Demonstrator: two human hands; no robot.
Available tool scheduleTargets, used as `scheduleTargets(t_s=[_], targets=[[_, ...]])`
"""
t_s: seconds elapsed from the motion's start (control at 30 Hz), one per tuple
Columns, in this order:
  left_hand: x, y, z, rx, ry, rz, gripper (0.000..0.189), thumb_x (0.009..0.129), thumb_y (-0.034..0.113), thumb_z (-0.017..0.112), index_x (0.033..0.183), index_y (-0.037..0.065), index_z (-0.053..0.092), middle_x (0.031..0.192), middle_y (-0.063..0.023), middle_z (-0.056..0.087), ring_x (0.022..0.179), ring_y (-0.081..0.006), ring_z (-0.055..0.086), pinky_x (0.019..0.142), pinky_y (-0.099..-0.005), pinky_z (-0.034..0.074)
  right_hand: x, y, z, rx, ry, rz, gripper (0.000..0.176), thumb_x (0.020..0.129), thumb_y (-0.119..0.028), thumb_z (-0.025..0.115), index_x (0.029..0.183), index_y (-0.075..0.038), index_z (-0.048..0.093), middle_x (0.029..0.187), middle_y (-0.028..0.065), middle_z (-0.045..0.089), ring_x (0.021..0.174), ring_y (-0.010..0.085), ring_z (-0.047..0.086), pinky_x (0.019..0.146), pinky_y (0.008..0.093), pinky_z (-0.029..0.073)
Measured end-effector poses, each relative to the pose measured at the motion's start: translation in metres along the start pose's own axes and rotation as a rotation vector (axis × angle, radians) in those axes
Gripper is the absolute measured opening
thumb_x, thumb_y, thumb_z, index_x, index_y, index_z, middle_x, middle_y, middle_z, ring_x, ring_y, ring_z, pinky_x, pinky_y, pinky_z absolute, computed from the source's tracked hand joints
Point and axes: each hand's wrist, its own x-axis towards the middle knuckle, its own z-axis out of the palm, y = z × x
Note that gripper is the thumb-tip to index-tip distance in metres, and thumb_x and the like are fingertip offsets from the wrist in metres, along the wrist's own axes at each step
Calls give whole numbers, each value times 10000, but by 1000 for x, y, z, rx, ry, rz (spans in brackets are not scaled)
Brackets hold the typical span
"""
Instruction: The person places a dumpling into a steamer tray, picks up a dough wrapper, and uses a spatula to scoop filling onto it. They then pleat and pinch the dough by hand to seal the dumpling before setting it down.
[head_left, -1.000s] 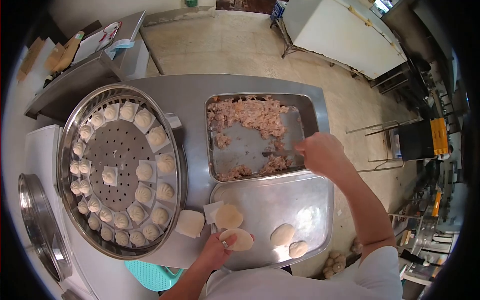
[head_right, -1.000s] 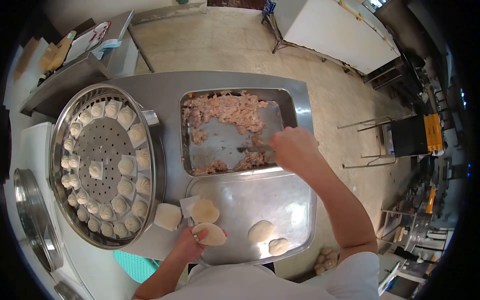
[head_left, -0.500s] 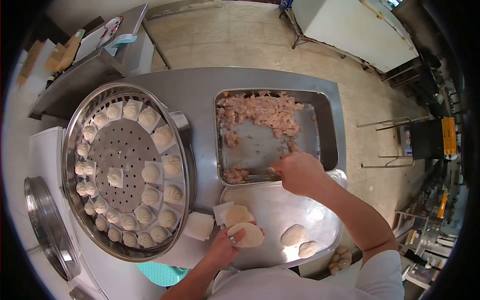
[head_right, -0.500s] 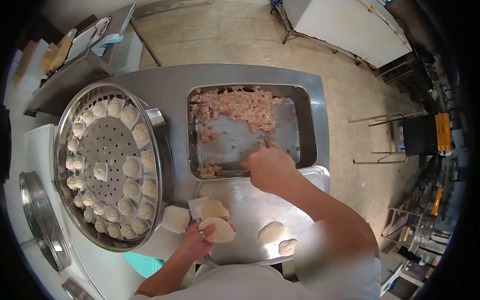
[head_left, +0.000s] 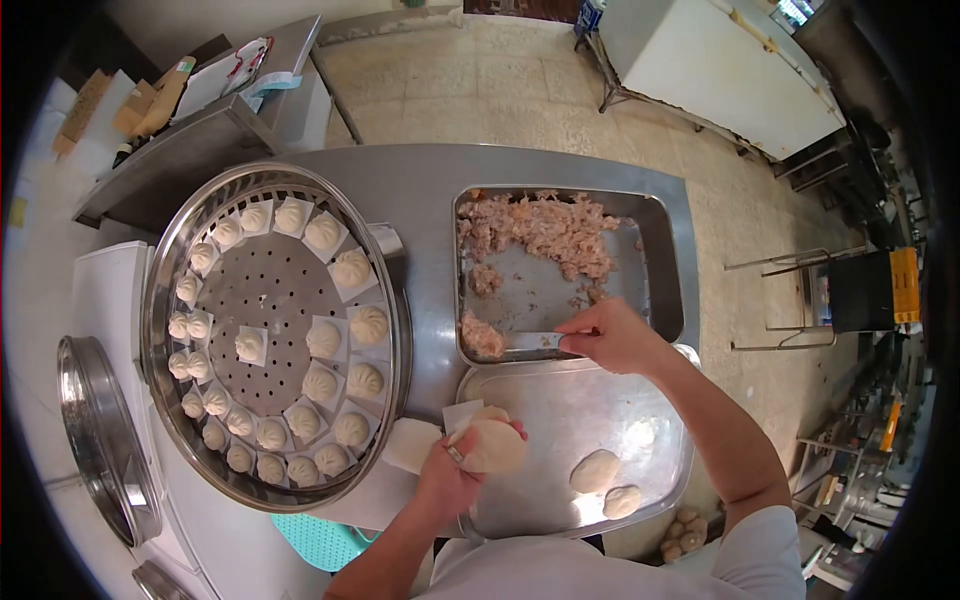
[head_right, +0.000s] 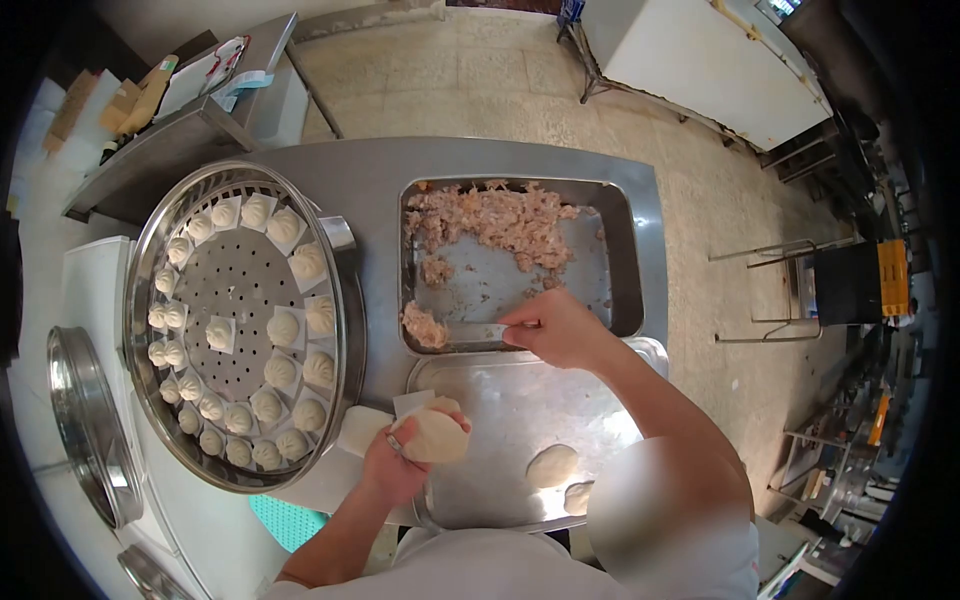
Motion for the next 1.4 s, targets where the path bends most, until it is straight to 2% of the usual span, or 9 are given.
scheduleTargets(t_s=[0.1,0.2,0.3,0.43,0.53,0.63,0.87,1.03,1.4], targets=[[8,15,17,-24,68,71,555,1021,382,552,1363,-52,510,1339,-206,615,1292,-371,573,1150,-470,419,-13,-7,-8,90,72,35,236,909,-81,750,1134,-9,762,786,52,731,686,68,571,605,283,479],[26,30,41,-42,153,177,491,1059,342,487,1380,-29,500,1350,-203,610,1298,-376,568,1157,-473,416,-29,2,-9,137,235,-58,225,903,-42,748,1127,-18,768,822,57,737,706,74,581,613,291,482],[53,43,72,-76,214,268,457,1096,322,410,1394,-15,485,1353,-192,609,1287,-366,575,1152,-477,421,-52,12,5,80,461,-261,252,905,-38,712,1152,-48,760,868,136,757,700,170,675,634,339,519],[94,45,107,-222,232,373,440,1121,342,355,1367,7,499,1329,-161,620,1241,-332,602,1103,-476,464,-79,7,50,-162,731,-443,426,839,60,648,1223,-107,726,897,172,656,740,372,648,679,429,553],[115,45,112,-264,219,371,376,1108,332,439,1320,41,547,1275,-120,642,1157,-280,644,1013,-451,523,-87,10,85,-278,767,-379,596,784,66,631,1327,-174,675,917,113,617,820,326,633,694,447,540],[119,45,114,-232,314,369,355,1100,321,467,1302,42,554,1258,-114,653,1155,-269,646,999,-452,533,-109,14,80,-383,770,-264,614,775,56,637,1345,-170,663,918,91,610,833,306,628,678,436,535],[119,36,116,-139,222,321,299,1087,252,495,1269,37,596,1228,-104,666,1146,-254,653,986,-433,548,-122,-1,54,-375,849,-441,600,751,45,658,1308,-177,680,889,79,587,814,288,629,640,416,536],[112,27,125,-25,142,334,319,1095,226,423,1267,16,592,1223,-107,671,1144,-268,658,1004,-433,546,-111,16,60,-500,875,-379,588,738,39,659,1298,-138,663,904,81,591,825,287,630,637,407,547],[122,7,110,-32,145,293,239,1043,154,569,1234,21,621,1177,-99,689,1067,-208,698,911,-346,605,-127,29,77,-443,878,-252,501,814,58,617,1294,-80,669,878,119,601,785,336,640,659,459,535]])
